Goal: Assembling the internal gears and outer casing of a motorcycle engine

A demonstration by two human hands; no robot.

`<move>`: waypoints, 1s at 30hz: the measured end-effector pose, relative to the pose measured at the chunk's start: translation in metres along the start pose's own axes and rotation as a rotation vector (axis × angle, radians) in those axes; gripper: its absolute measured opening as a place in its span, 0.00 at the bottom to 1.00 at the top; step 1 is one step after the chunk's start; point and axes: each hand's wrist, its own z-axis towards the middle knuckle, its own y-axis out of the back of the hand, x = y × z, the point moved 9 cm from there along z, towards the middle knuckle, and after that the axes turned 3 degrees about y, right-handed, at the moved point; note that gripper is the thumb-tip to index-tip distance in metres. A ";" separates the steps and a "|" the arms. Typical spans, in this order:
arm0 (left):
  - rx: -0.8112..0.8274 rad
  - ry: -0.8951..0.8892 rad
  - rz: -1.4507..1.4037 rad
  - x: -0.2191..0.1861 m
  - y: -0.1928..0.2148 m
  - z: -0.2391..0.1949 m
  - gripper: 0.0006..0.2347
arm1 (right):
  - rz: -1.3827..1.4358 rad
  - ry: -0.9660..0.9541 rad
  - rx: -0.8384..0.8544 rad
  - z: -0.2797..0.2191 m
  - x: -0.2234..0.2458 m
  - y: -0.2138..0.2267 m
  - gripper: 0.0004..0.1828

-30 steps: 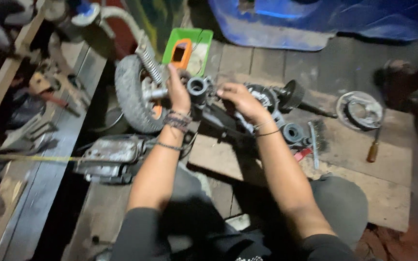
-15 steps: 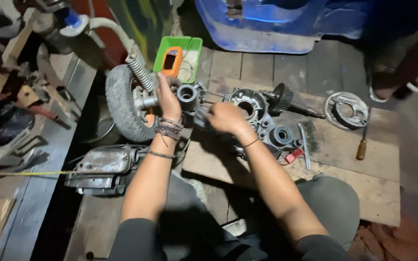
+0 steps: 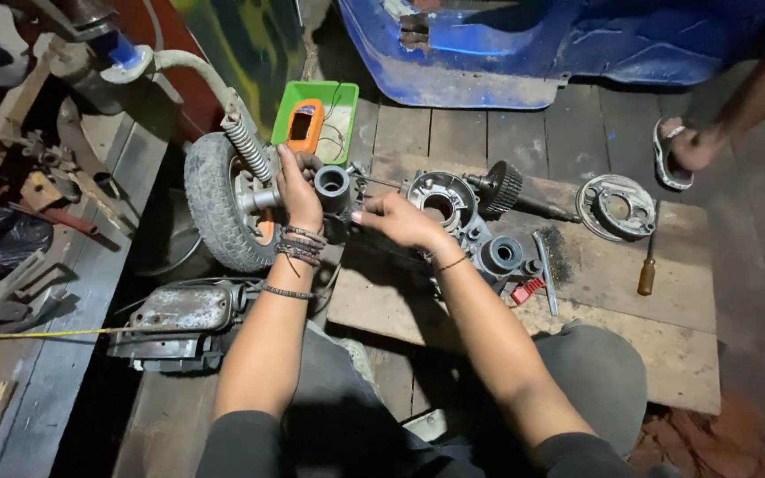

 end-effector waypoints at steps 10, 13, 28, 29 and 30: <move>-0.037 0.015 -0.029 -0.003 0.002 -0.002 0.30 | 0.164 -0.113 0.183 -0.013 0.005 -0.007 0.12; -0.037 0.021 -0.020 0.003 0.004 0.001 0.30 | -0.163 -0.100 0.145 -0.002 -0.034 -0.009 0.16; -0.074 -0.020 0.054 0.001 0.009 0.000 0.30 | -0.537 -0.116 -0.120 -0.012 0.036 -0.007 0.19; -0.069 -0.021 0.031 -0.001 0.006 -0.001 0.30 | -0.342 -0.138 -0.152 -0.014 0.028 0.003 0.19; -0.065 -0.022 0.007 -0.004 0.004 -0.002 0.30 | -0.146 -0.162 -0.183 -0.016 0.020 0.012 0.20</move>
